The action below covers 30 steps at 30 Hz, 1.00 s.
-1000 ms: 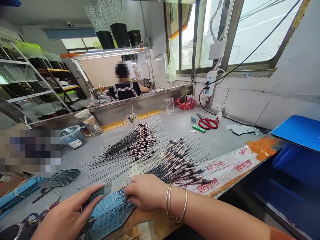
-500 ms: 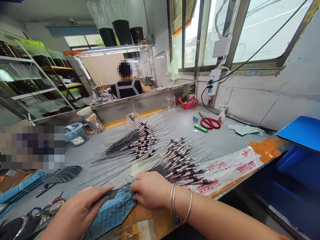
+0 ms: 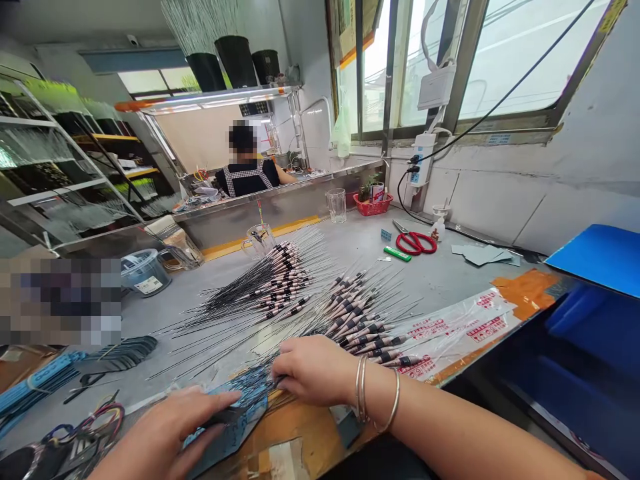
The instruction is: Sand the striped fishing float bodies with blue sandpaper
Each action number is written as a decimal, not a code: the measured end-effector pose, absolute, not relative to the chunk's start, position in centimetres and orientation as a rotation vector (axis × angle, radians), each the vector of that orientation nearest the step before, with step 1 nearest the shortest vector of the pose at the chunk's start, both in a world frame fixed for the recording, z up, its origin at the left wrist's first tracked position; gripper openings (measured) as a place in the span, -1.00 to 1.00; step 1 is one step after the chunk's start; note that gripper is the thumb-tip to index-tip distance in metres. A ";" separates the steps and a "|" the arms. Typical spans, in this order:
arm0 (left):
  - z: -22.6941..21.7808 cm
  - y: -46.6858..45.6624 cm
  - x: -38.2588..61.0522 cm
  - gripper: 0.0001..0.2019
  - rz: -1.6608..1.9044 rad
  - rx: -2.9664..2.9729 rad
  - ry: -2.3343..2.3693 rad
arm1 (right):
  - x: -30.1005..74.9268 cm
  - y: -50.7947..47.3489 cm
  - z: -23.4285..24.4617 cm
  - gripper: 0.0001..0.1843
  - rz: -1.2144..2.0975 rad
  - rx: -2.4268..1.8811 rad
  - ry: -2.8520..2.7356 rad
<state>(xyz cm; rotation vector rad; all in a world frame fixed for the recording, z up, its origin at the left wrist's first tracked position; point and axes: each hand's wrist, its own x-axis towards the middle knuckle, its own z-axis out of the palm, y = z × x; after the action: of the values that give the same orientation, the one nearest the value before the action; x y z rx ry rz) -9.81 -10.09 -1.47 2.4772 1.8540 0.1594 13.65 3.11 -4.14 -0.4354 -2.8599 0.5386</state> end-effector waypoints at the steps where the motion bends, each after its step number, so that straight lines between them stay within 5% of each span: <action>1: -1.4 -10.0 -9.6 -0.68 0.097 2.466 1.854 | 14.1 3.3 -4.1 -0.86 0.531 -0.449 -2.865; 7: -1.3 -9.6 -8.8 -0.72 -0.158 2.275 1.941 | 16.6 4.2 -4.2 -0.87 0.500 -0.521 -2.851; 30: -2.1 -7.1 -4.6 -0.72 -0.109 2.150 1.890 | 18.6 4.7 -5.7 -0.93 0.569 -0.505 -2.742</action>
<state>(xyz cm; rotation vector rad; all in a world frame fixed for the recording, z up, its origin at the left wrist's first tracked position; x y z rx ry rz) -4.65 -7.07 -2.13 2.1496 1.8903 -0.1094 18.59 4.65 -5.69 -0.5055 -2.7424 0.5687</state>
